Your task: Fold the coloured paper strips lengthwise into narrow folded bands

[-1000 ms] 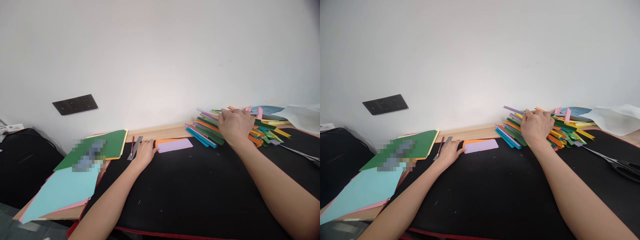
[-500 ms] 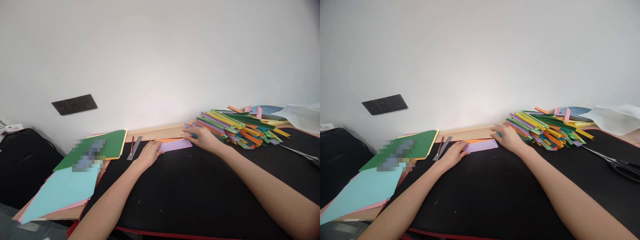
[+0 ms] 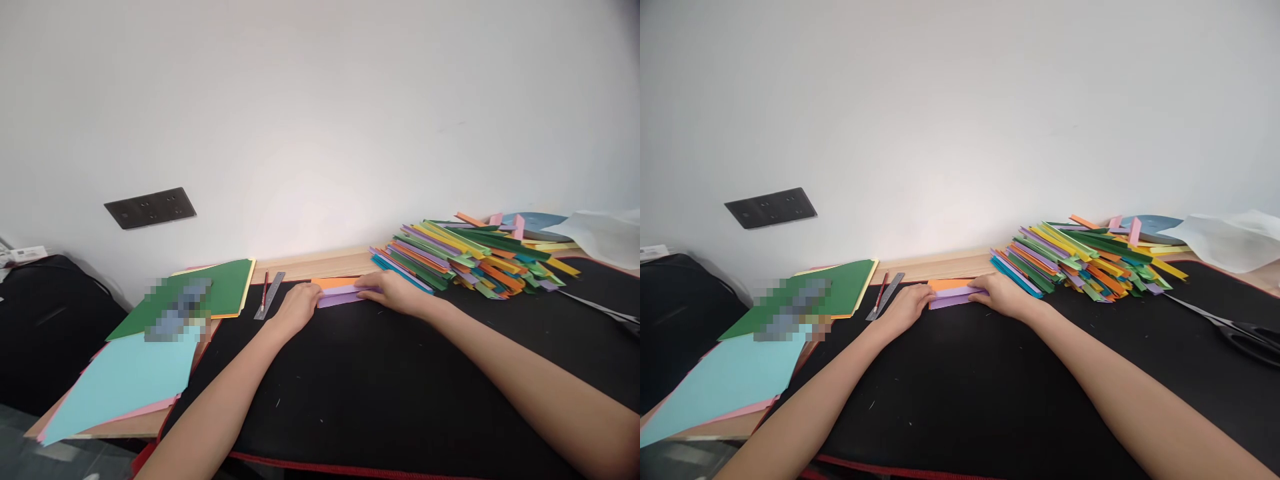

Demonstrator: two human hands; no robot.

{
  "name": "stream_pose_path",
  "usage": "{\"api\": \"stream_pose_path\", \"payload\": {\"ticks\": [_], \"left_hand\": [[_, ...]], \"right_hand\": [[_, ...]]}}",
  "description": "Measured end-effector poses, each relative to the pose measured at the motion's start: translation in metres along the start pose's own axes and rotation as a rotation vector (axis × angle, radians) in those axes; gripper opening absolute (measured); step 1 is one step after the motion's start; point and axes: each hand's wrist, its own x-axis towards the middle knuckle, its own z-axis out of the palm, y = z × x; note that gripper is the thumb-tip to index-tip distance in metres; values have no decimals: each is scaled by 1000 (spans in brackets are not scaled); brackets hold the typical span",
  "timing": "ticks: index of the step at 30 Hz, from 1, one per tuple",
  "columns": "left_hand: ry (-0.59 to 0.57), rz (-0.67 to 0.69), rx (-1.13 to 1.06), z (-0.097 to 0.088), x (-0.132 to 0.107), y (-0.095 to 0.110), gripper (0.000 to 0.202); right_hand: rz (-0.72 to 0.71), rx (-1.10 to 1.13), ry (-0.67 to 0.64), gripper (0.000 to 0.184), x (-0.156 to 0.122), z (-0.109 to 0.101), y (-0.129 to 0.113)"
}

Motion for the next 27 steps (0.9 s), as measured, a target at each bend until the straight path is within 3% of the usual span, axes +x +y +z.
{"api": "stream_pose_path", "payload": {"ticks": [4, 7, 9, 13, 15, 17, 21, 27], "left_hand": [[46, 37, 11, 0, -1, 3, 29], [164, 47, -57, 2, -1, 3, 22], [300, 11, -146, 2, -1, 4, 19], [532, -140, -417, -3, -2, 12, 38], [507, -198, -609, -6, -2, 19, 42], [413, -213, -819, -7, -1, 26, 46], [252, -117, -1146, -7, 0, 34, 52], [285, -58, -1334, -5, 0, 29, 47]], "right_hand": [[-51, 45, 37, 26, 1, -4, -7], [-27, 65, 120, 26, 2, -8, -14], [54, 93, 202, 27, 2, -11, -18], [271, 263, 327, 34, 4, -14, -23], [336, 443, 340, 35, 5, -14, -24], [376, 642, 309, 36, 5, -12, -26], [405, 912, 180, 37, 4, -9, -34], [354, 1022, 33, 36, 3, -9, -49]]}}
